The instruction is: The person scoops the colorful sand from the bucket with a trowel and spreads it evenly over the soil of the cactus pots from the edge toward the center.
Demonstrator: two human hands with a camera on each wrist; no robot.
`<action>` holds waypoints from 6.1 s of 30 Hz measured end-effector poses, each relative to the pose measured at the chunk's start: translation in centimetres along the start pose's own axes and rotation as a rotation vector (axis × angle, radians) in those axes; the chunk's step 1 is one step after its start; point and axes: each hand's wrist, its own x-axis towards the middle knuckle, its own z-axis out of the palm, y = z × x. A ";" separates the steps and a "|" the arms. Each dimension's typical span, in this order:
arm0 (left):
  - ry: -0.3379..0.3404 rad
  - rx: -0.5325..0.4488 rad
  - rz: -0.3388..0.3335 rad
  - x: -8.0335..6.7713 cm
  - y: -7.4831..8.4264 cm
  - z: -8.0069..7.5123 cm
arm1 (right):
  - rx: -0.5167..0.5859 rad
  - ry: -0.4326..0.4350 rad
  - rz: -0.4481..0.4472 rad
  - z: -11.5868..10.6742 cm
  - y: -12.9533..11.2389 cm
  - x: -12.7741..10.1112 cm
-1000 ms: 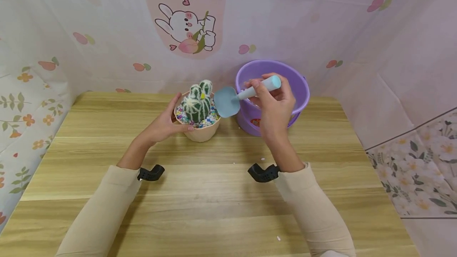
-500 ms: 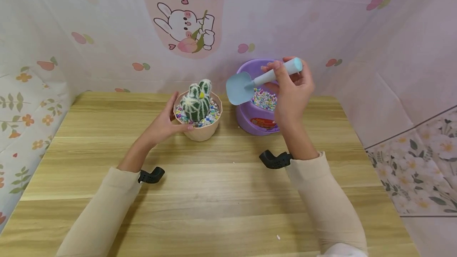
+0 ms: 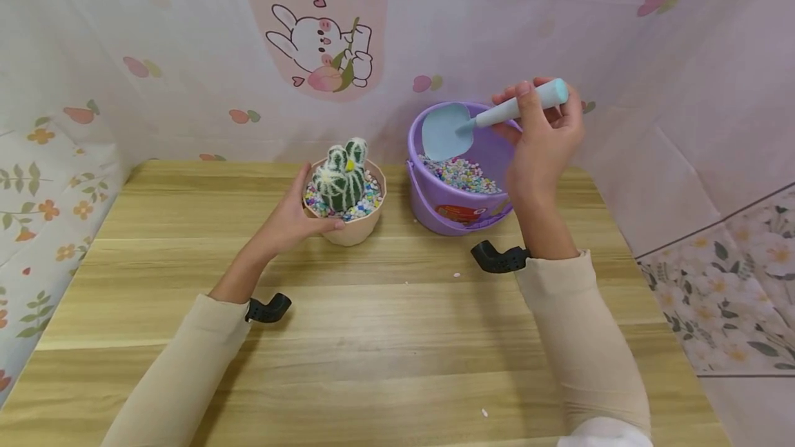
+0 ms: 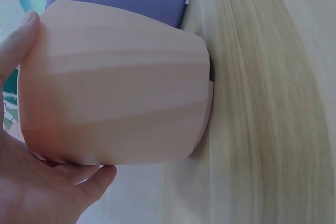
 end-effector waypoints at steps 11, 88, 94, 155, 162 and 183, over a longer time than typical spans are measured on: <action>-0.046 -0.006 0.021 0.3 -0.2 -0.4 | -0.055 0.068 0.081 -2.1 0.9 2.5; -0.130 -0.077 0.013 1.1 -0.6 -1.2 | -0.454 -0.419 0.344 -4.0 6.4 4.6; -0.134 -0.078 0.019 1.1 -0.6 -1.3 | -0.455 -0.425 0.310 -4.0 6.4 4.7; -0.126 -0.094 0.020 1.1 -0.7 -1.3 | -0.202 0.096 0.584 -4.6 5.0 5.4; -0.125 -0.092 0.015 1.1 -1.0 -1.3 | -0.138 0.116 0.576 -4.6 5.0 5.5; -0.122 -0.080 0.021 1.2 -0.7 -1.3 | -0.022 0.286 0.547 -4.8 4.4 5.8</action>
